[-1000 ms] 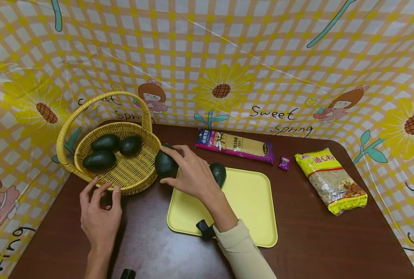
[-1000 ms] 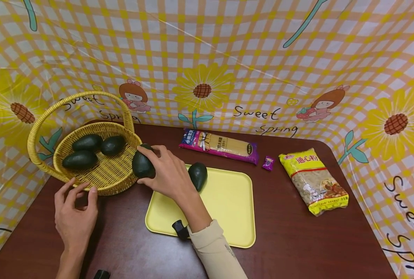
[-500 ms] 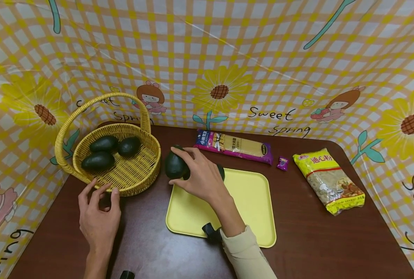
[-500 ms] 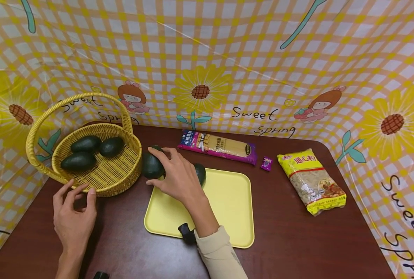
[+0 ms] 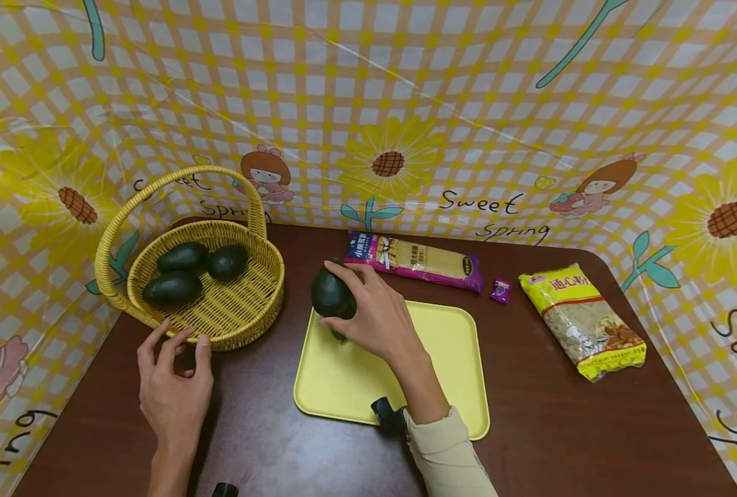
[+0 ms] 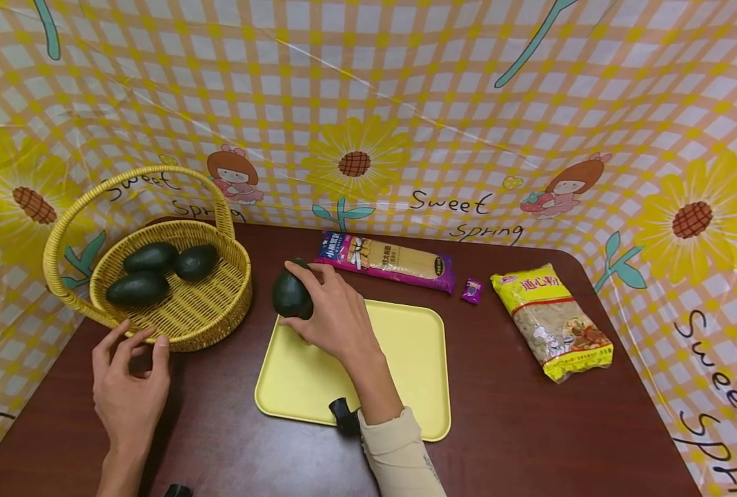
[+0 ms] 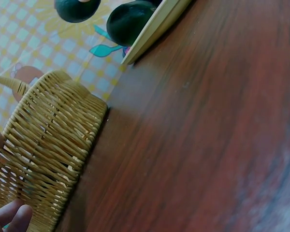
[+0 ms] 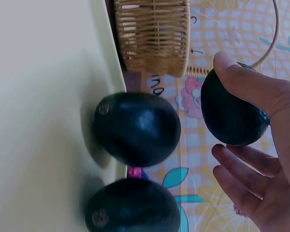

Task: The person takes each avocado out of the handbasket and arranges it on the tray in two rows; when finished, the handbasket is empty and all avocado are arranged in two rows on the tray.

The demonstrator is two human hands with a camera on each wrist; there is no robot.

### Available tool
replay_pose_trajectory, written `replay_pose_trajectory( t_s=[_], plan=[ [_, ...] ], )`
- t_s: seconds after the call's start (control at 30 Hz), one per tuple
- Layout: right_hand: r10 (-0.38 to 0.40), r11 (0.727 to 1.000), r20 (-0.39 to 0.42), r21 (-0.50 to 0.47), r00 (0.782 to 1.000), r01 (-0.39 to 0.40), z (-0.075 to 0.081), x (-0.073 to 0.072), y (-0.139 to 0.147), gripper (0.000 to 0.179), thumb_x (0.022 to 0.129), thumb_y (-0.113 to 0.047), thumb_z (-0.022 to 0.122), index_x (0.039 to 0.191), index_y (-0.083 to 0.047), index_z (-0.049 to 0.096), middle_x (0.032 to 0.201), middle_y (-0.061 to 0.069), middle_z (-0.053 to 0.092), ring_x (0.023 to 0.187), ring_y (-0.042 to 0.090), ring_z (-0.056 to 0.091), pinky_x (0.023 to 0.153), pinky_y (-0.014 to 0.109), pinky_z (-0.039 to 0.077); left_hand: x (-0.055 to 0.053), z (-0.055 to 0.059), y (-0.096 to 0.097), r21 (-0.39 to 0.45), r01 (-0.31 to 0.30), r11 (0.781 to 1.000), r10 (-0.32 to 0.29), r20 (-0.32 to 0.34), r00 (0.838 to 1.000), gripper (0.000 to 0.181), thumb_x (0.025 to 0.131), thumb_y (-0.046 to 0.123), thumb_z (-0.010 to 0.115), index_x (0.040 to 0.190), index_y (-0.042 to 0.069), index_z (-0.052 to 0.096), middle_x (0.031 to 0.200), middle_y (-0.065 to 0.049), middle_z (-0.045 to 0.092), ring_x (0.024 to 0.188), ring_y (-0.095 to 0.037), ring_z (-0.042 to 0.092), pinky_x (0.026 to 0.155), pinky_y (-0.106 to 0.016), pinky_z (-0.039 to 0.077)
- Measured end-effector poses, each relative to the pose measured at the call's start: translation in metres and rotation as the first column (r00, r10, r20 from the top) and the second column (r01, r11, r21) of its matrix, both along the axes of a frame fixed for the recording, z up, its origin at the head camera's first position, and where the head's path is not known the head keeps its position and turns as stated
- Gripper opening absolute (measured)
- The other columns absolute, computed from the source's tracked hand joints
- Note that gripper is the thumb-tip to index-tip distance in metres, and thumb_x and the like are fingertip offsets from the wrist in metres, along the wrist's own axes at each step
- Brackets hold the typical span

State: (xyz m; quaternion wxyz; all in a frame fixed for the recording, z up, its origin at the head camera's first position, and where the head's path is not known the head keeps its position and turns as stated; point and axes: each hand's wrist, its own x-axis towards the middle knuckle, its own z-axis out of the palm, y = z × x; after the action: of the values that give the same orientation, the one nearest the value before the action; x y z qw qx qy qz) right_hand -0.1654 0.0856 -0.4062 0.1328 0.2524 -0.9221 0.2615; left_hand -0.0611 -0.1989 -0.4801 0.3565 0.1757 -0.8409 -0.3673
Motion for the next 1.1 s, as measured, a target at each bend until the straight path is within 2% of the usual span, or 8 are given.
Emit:
replay_pose_trajectory(
  t_s=[0.13,0.3,0.6,1.1],
  plan=[
    [-0.022,1.000,-0.012,0.002,1.000,0.022,-0.001,0.001,0.009,0.093,0.078,-0.044,0.099,0.159,-0.030,0.054,0.148,0.013,0.059,0.102,0.032,0.073,0.074,0.048,0.061,0.000,0.000,0.000,0.004,0.004,1.000,-0.004,-0.001,1.000,0.028,0.104,0.027,0.074,0.122,0.007,0.079,0.156,-0.007,0.057,0.082,-0.001,0.062,0.067,0.000,0.037],
    [-0.041,0.999,-0.004,0.008,0.999,0.041,-0.001,0.001,0.019,0.094,0.078,-0.043,0.099,0.159,-0.030,0.054,0.146,0.013,0.059,0.103,0.032,0.073,0.074,0.048,0.061,-0.001,0.001,0.000,0.011,0.008,1.000,-0.008,-0.003,1.000,0.028,0.104,0.027,0.074,0.123,0.006,0.079,0.156,-0.007,0.057,0.087,0.006,0.059,0.067,0.000,0.038],
    [-0.075,0.997,0.000,0.001,0.997,0.075,-0.002,0.001,0.035,0.094,0.078,-0.043,0.099,0.159,-0.030,0.054,0.139,0.012,0.061,0.096,0.032,0.073,0.069,0.048,0.059,0.000,0.001,0.000,0.017,0.011,1.000,-0.011,-0.006,1.000,0.028,0.104,0.026,0.074,0.123,0.006,0.080,0.156,-0.007,0.057,0.090,0.007,0.058,0.067,0.000,0.038],
    [-0.120,0.993,0.023,0.013,0.993,0.119,-0.001,0.005,0.059,0.097,0.077,-0.041,0.100,0.161,-0.029,0.052,0.146,0.017,0.060,0.110,0.036,0.072,0.073,0.052,0.060,0.001,0.002,0.001,0.018,0.011,1.000,-0.011,-0.006,1.000,0.027,0.103,0.026,0.075,0.122,0.007,0.080,0.155,-0.005,0.057,0.079,0.003,0.060,0.066,0.000,0.038]
  ],
)
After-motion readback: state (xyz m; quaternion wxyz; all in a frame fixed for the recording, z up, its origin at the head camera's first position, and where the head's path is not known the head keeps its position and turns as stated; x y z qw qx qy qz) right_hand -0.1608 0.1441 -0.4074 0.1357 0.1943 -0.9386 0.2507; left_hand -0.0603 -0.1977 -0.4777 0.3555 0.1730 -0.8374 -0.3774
